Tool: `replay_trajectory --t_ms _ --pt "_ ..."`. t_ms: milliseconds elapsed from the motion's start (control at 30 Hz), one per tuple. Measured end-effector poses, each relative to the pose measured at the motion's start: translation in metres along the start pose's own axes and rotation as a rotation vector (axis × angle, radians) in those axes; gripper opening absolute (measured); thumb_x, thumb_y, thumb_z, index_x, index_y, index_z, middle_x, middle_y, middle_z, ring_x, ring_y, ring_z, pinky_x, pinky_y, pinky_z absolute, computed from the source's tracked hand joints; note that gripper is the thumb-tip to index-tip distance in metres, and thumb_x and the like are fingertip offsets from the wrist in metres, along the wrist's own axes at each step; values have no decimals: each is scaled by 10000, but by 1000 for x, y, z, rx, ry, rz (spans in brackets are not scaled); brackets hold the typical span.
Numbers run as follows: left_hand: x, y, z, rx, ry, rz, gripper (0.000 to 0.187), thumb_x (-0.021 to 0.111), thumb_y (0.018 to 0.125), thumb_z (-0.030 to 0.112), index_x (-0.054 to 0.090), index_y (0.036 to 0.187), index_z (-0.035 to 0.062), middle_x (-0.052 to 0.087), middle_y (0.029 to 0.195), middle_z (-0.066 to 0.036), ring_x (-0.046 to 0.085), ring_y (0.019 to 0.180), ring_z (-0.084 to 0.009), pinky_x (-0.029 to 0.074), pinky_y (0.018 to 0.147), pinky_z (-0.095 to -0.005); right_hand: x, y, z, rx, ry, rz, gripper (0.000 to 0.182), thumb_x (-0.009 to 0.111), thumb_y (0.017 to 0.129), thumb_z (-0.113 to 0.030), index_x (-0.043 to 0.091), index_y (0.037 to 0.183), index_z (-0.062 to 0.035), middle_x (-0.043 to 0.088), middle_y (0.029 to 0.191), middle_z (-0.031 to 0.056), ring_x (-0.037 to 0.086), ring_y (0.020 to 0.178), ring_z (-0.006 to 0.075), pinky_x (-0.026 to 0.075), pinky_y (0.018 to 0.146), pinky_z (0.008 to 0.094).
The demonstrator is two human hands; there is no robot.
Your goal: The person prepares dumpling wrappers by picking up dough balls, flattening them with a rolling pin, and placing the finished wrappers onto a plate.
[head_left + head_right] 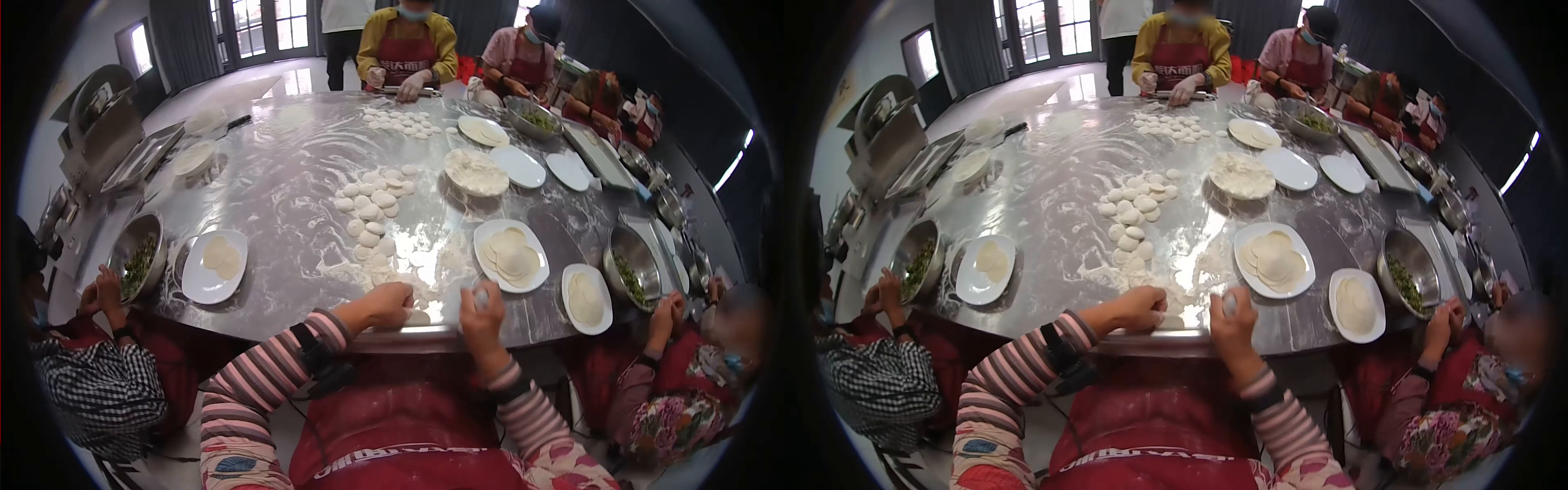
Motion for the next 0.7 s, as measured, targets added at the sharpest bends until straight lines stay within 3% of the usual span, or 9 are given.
replay_trajectory --t_ms 67,133,267,333,367,400,533,633,700 --pt "1 9 4 14 22 14 128 569 730 138 614 761 23 632 781 -199 607 785 -356 465 698 -415 24 19 15 169 155 18 193 668 744 -20 487 807 -45 503 625 131 522 493 302 407 465 387" --pt "-3 19 5 44 120 116 149 598 742 149 617 794 10 643 779 -176 623 762 -314 470 688 -390 38 26 16 157 148 30 187 664 746 -13 488 804 -44 487 626 109 505 491 277 404 469 356" --pt "1 17 -4 93 147 6 158 595 731 144 632 800 7 643 771 -182 626 748 -319 476 694 -381 9 11 7 140 134 -9 187 663 744 -8 487 796 -42 480 645 94 494 500 247 401 480 322" --pt "-3 9 -5 91 133 47 160 590 721 124 625 827 9 640 776 -180 624 758 -314 477 691 -375 -11 -7 -4 74 96 8 202 673 745 -26 486 814 -56 502 602 109 527 486 286 403 461 380" --pt "-3 7 -8 79 67 23 167 591 721 119 618 844 10 638 782 -180 622 767 -312 476 691 -375 -13 -10 -1 235 253 7 203 674 746 -28 486 818 -55 505 588 115 534 490 292 411 464 379" --pt "1 4 -10 61 1 -8 175 591 721 115 611 861 11 635 788 -180 621 776 -311 476 692 -375 -9 -7 1 246 252 7 203 674 746 -28 486 818 -55 505 588 115 534 490 292 411 464 379" --pt "-6 13 8 26 66 104 154 590 754 174 612 811 33 632 795 -179 605 797 -348 468 714 -407 33 26 18 238 194 1 191 665 751 -33 496 835 -63 514 600 170 560 534 358 416 467 382" --pt "-5 16 8 81 104 69 169 596 759 176 613 819 19 632 782 -178 610 771 -328 467 697 -398 31 24 19 248 192 -6 197 676 741 -34 498 821 -59 517 593 161 556 514 342 419 466 380" --pt "-1 12 4 90 109 23 172 601 757 162 606 822 3 632 772 -175 615 751 -309 467 684 -384 5 5 10 133 150 21 205 689 725 -30 499 797 -55 517 572 136 547 487 309 418 458 369"
Point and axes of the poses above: each hand's wrist, its own y-axis towards the middle knuckle, its own x-axis out of the palm, z = x × y, the point moved 6 cm from there along y, towards the middle knuckle
